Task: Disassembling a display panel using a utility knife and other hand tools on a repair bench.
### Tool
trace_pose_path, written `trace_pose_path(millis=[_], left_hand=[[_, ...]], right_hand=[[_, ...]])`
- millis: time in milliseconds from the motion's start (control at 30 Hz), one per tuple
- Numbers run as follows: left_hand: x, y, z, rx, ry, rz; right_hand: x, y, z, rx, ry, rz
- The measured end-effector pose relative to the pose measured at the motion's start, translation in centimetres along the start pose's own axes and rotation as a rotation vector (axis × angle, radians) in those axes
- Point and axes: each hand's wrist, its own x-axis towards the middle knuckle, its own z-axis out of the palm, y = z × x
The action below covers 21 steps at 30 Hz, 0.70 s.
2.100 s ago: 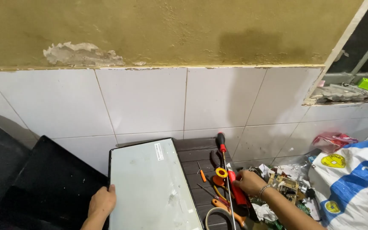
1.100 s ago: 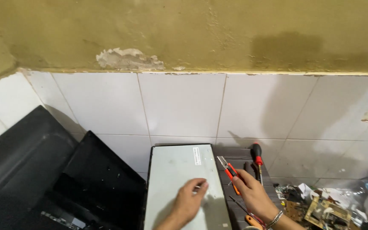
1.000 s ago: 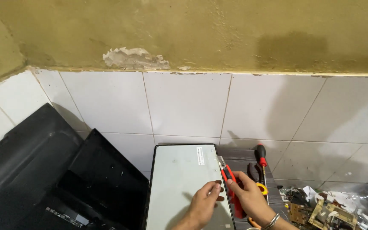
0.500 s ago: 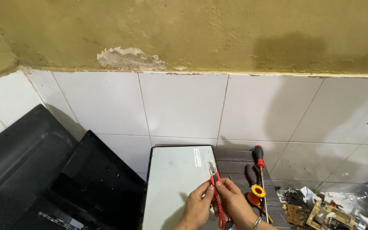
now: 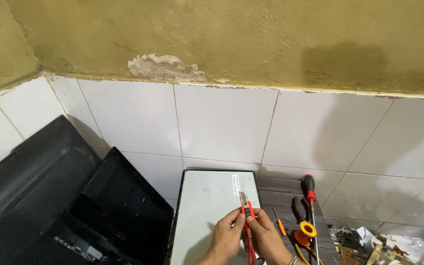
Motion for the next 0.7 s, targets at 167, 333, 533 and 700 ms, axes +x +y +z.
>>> trace_pose_path(millis=[167,333,533,700], left_hand=[[0.4,-0.2,-0.1,-0.037,0.009,-0.038],[0.4,0.2,-0.2,-0.031,0.007,-0.045],[1.1,-2.0,-1.2,0.324,-0.072,-0.071],[3.5,-9.6,-2.7,1.067,-0.254,0.316]], right_hand=[[-1.0,-1.4,0.7,-0.007,-0.027,0.106],[-1.4,-2.0,1.0,-0.034,-0.012,0.102],[-1.2,-4.7,0.4,-0.081,0.020,0.099],[0.2,-6.8,-1.8,-0.495,0.167,-0.024]])
